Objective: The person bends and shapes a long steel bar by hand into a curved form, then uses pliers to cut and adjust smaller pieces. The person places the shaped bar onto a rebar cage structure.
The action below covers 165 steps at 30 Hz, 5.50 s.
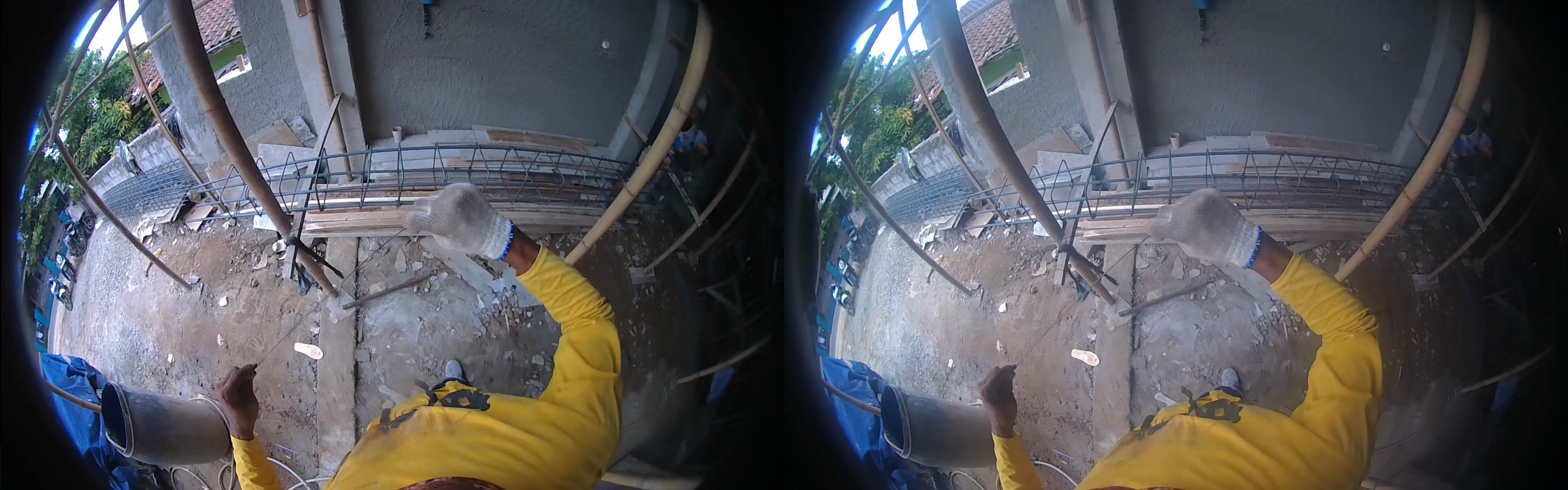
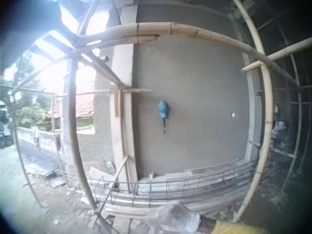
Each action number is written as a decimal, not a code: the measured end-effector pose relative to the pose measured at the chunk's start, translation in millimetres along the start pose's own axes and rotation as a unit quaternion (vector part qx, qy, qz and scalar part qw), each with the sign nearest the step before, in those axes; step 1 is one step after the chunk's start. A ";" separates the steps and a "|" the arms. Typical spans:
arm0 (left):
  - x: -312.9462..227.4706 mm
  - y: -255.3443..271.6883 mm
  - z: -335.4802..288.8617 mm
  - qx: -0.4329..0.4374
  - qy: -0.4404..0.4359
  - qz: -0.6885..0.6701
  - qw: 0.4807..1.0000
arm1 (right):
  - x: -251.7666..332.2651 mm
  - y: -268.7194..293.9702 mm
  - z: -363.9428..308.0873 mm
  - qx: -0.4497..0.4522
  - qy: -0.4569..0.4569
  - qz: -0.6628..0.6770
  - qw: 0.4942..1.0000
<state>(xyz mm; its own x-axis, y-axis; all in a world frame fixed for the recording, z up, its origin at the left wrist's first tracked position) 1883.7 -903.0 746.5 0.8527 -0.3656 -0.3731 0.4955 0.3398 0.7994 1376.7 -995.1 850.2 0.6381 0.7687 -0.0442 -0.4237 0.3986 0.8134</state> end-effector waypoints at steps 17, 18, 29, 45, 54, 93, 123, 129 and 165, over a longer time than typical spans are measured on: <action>-11.1 -47.1 10.5 0.269 0.005 -0.059 0.961 | 11.6 13.0 -49.1 0.095 -0.042 -0.034 0.994; -19.2 -52.1 5.8 0.338 0.032 -0.066 0.938 | 19.8 6.2 -44.3 0.104 -0.051 -0.013 0.993; -173.7 -105.9 12.6 0.197 0.137 -0.535 0.810 | 86.5 -13.8 12.8 0.024 -0.174 0.421 0.890; -185.0 -87.0 -2.9 0.208 0.091 -0.501 0.835 | 126.8 -33.7 2.6 -0.089 -0.247 0.549 0.793; -150.3 -84.0 -1.4 0.107 -0.020 -0.345 0.932 | 193.9 -26.0 17.4 0.158 -0.028 0.096 0.982; 53.8 -112.9 -28.7 0.006 0.378 -0.666 0.643 | 294.3 -161.9 -184.1 0.046 -0.368 0.210 0.905; 46.8 -130.4 -102.8 0.131 0.462 -0.676 0.560 | 290.1 -162.9 -160.2 -0.004 -0.311 0.275 0.910; 50.4 -138.5 -109.6 0.154 0.493 -0.624 0.587 | 290.6 -164.5 -159.5 0.000 -0.303 0.273 0.913; 116.4 -73.8 -51.9 -0.015 0.279 -0.587 0.760 | 304.0 -175.3 -134.7 0.271 -0.353 0.490 0.750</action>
<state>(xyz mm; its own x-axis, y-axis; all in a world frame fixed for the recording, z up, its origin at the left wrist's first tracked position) 1955.0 -925.7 619.6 -0.2457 -0.0096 -0.9693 0.9656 0.0860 -0.2456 1558.4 -763.9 616.0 0.4523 0.0274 0.8915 -0.7105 -0.5931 0.3787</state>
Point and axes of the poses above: each hand's wrist, its own z-axis towards the middle knuckle, its own y-axis out of the back of the hand, x = y × z, the point moved 4 cm from there along z, towards the middle knuckle, and after that the axes turned 13 degrees about z, right-handed, at the moved point
